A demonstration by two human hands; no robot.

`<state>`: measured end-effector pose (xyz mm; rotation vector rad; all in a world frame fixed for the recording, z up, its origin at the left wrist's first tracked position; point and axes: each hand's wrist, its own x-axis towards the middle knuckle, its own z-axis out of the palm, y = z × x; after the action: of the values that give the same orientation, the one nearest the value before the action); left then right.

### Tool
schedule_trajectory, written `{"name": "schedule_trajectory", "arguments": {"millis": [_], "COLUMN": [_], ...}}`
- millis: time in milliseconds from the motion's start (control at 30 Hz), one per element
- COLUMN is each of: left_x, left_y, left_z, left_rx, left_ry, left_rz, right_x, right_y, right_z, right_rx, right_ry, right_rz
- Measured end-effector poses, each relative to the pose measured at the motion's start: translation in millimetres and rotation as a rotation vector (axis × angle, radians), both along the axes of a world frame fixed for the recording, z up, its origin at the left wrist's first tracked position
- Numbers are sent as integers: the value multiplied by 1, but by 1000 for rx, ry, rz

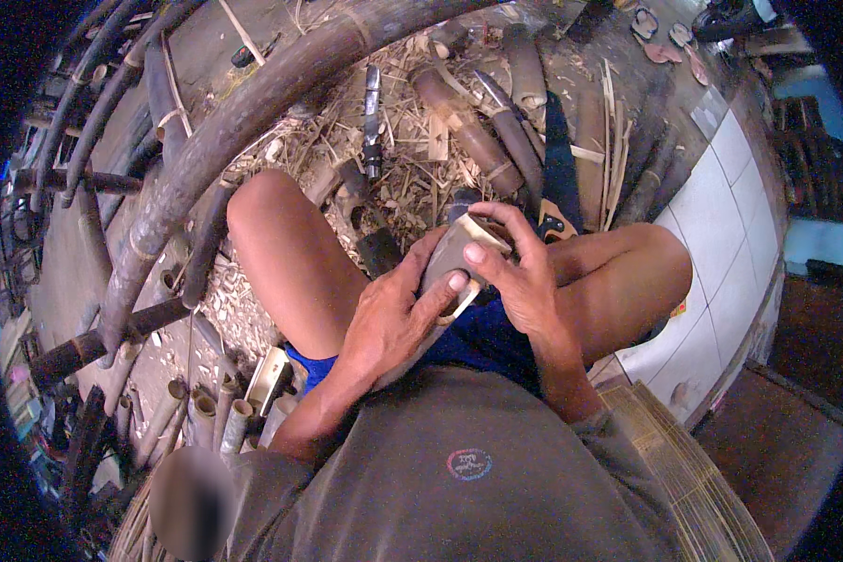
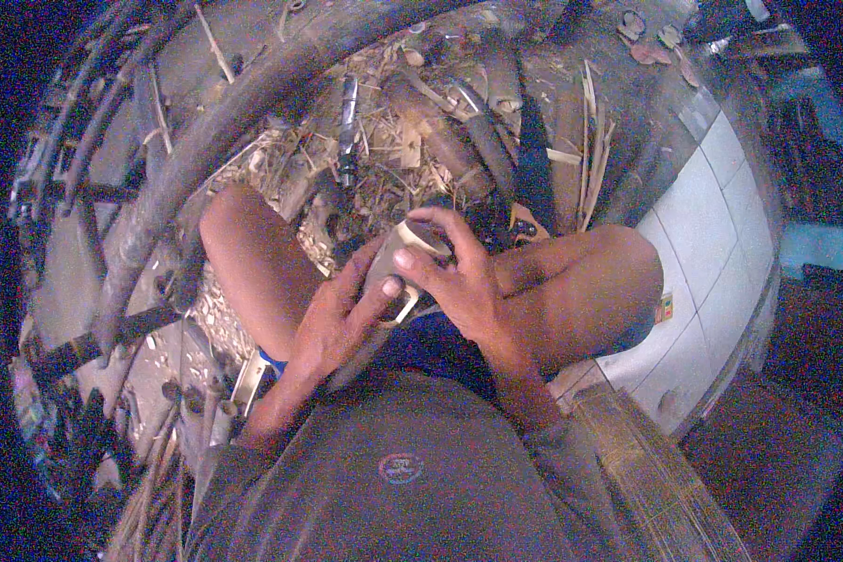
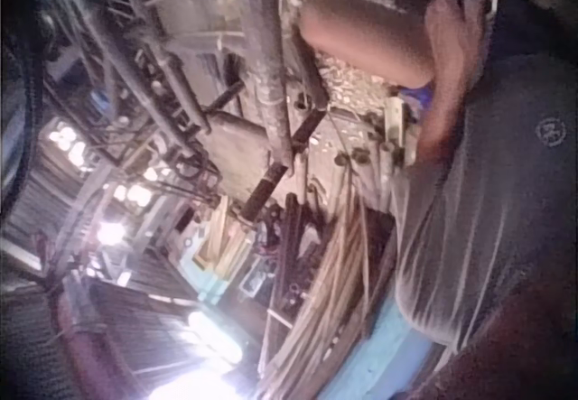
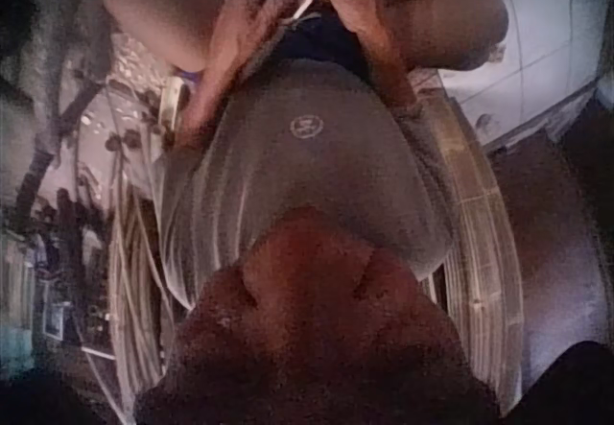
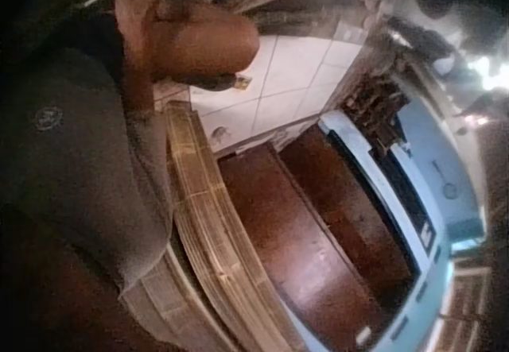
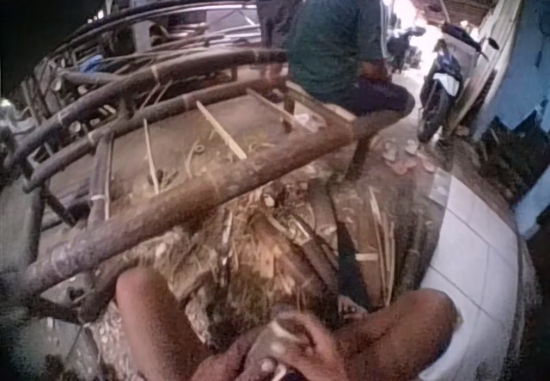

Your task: The person fits a small bamboo ring into a cut section of a bamboo pole, then applies glue from a tube to the joint area. The person holds the pieces together while the glue is applied.

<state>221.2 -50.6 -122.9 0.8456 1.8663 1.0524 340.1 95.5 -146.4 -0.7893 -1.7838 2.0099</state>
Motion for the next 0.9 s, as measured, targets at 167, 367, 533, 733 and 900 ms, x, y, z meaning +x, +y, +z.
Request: {"name": "schedule_trajectory", "arguments": {"millis": [167, 367, 533, 733, 900], "left_x": [-12, -11, -10, -15, -18], "left_y": [-6, -8, -3, -6, -2], "left_z": [-4, -15, -17, -41, -38], "left_rx": [59, 101, 128, 108, 35], "left_ry": [-20, -55, -135, -93, -220], "left_rz": [-142, -137, -83, 0, 11], "right_x": [11, 13, 8, 8, 4], "right_y": [1, 7, 6, 13, 8], "right_z": [-22, -38, -40, -38, -36], "right_rx": [-216, -208, -290, -85, -4], "right_ry": [133, 158, 167, 41, 47], "right_rz": [8, 55, 18, 73, 41]}}
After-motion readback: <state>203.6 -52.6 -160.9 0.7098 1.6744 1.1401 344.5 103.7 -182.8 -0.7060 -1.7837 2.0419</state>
